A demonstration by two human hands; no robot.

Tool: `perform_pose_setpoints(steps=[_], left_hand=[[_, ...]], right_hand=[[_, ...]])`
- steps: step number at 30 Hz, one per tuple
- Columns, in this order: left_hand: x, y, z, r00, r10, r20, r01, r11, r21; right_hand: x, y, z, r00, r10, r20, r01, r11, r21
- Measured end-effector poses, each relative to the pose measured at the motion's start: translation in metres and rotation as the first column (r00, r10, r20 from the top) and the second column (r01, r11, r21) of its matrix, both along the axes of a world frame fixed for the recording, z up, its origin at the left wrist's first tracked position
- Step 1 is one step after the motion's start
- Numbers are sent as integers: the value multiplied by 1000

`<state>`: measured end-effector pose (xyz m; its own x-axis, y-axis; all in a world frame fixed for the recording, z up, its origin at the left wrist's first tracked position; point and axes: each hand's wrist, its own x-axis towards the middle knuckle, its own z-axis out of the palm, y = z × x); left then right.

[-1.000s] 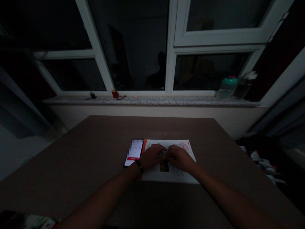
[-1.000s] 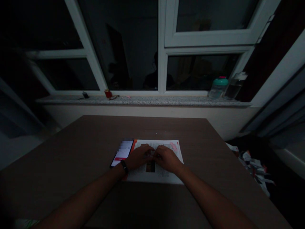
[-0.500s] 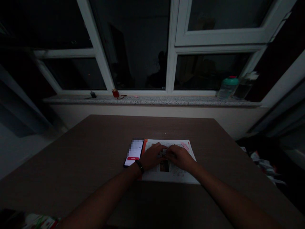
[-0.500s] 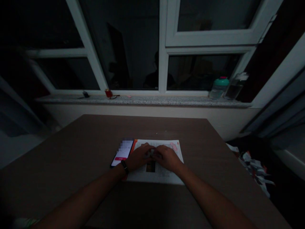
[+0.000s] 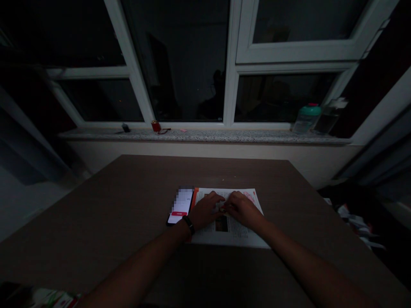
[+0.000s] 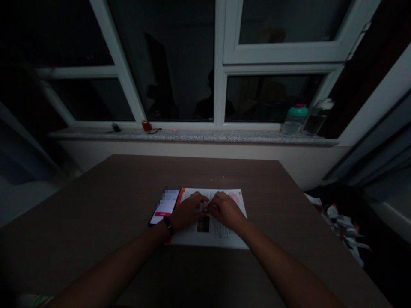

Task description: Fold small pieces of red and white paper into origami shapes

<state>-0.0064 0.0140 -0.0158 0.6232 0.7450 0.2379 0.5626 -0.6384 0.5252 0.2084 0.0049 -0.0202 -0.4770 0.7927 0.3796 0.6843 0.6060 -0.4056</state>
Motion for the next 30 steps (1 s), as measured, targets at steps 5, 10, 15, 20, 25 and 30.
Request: perform_pose_setpoints(steps=[5,10,15,20,25,30], left_hand=[[0,1,1,997,-37,-64,42,996,79],[0,-1,2,994,-20,-104,33,992,123],[0,-1,2,991,-71,-112,83,990,110],[2,-1,1,993,-83,-89,90,993,78],[1,-2,1,996,67,-63,-60,992,107],[1,-4,5,991,95,-98,-84,990,110]], right_hand=[[4,-2,2,995,12,102,-15,1000,27],[2,1,2,975,-96,201,74,991,114],[0,1,0,957,-163,238,140,984,113],[1,-4,5,980,-73,186,67,997,39],[4,-4,3,991,-84,104,85,996,-10],[6,-2,-2,987,-102,125,100,995,21]])
